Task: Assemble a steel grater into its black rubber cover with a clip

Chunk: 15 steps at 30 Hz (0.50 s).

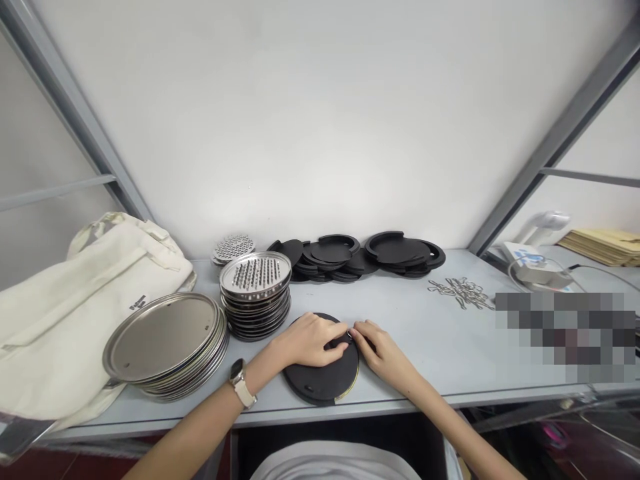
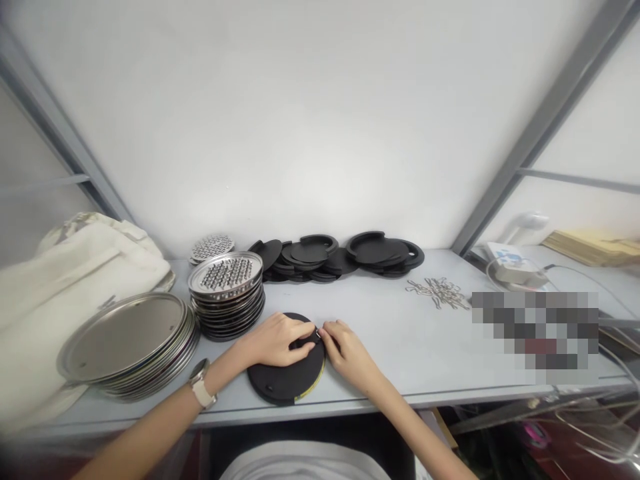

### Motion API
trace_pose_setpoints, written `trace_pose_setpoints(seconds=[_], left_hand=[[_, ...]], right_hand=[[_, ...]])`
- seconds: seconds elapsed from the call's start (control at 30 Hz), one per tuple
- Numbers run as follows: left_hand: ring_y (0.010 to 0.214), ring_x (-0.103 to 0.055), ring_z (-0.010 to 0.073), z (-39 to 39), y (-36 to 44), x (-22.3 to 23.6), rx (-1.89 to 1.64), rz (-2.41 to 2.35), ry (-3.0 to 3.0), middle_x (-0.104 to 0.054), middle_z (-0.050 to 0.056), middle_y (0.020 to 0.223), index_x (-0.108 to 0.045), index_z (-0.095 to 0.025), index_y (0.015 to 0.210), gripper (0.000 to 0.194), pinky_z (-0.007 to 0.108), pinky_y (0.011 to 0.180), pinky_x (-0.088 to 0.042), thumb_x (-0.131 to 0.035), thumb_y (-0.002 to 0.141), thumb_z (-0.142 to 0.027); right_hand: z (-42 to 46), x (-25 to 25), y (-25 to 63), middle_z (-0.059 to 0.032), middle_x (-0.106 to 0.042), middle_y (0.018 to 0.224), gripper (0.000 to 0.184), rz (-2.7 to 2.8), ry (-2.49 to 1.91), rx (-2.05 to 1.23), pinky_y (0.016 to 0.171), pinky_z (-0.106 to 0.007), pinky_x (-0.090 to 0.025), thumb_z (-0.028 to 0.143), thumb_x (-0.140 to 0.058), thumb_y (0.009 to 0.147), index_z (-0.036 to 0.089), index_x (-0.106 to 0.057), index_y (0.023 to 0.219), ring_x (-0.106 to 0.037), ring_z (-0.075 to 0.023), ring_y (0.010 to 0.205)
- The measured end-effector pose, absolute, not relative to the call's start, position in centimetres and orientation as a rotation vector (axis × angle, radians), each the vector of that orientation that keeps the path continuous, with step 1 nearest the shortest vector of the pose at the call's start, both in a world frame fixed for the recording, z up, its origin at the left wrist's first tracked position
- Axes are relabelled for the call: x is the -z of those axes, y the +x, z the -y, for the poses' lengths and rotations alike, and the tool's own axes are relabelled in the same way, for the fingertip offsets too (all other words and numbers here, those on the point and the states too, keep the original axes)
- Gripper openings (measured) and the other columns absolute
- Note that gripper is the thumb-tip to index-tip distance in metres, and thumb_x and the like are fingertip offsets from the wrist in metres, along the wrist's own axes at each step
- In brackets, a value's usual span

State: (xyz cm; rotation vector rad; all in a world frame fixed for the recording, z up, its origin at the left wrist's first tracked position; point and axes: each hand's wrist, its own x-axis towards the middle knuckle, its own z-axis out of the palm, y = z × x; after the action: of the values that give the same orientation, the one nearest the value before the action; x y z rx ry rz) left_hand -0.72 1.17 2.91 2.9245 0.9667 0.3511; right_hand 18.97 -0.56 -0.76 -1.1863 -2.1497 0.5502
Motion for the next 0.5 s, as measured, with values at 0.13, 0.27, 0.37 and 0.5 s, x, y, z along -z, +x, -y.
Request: trace_pose_setpoints(seconds=[0.13,0.27,0.37,0.5], left_hand=[[0.063,-0.06,0.0159,-1.2,-0.66,-2.84,-0.335,-1.019,2.914,-0.063,-0.001,0.07,-0.051,-0.021,0.085,0.015,0.028,0.055,-0.031,-0.048,0.088,-0.035],[0.061,-0.059,0.0157,-1.24,-0.66,-2.7,-0.344,-1.033,2.902,-0.063,-0.001,0.068,-0.051,-0.021,0.083,0.015,0.027,0.055,-0.029,-0.048,0.087,-0.035],[0.061,-0.058,0.0151,-1.24,-0.61,-2.54,-0.369,-1.028,2.883,-0.062,-0.002,0.068,-0.051,-0.021,0.081,0.016,0.027,0.055,-0.028,-0.049,0.087,-0.035],[0.059,-0.057,0.015,-1.52,-0.5,-2.38,-0.377,-1.075,2.861,-0.06,-0.003,0.066,-0.05,-0.021,0.081,0.017,0.027,0.054,-0.028,-0.048,0.087,-0.036]], right_hand=[[0.53,0.8,18.97,-0.0028,-0.053,0.07,0.028,2.167,-1.187,-0.545,0.065,-0.031,-0.041,0.023,-0.033,0.096,0.021,-0.042,0.07,-0.051,-0.0196,0.072],[0.49,0.99,18.95,-0.0025,-0.051,0.07,0.028,2.17,-1.193,-0.546,0.065,-0.031,-0.04,0.022,-0.032,0.097,0.021,-0.041,0.07,-0.05,-0.0193,0.071],[0.39,1.2,18.97,-0.0022,-0.05,0.07,0.027,2.164,-1.192,-0.545,0.065,-0.031,-0.04,0.022,-0.032,0.097,0.021,-0.041,0.071,-0.05,-0.0189,0.07],[0.41,1.33,19.03,-0.0018,-0.05,0.07,0.027,2.14,-1.192,-0.566,0.064,-0.03,-0.039,0.023,-0.032,0.097,0.021,-0.04,0.071,-0.05,-0.0183,0.069]])
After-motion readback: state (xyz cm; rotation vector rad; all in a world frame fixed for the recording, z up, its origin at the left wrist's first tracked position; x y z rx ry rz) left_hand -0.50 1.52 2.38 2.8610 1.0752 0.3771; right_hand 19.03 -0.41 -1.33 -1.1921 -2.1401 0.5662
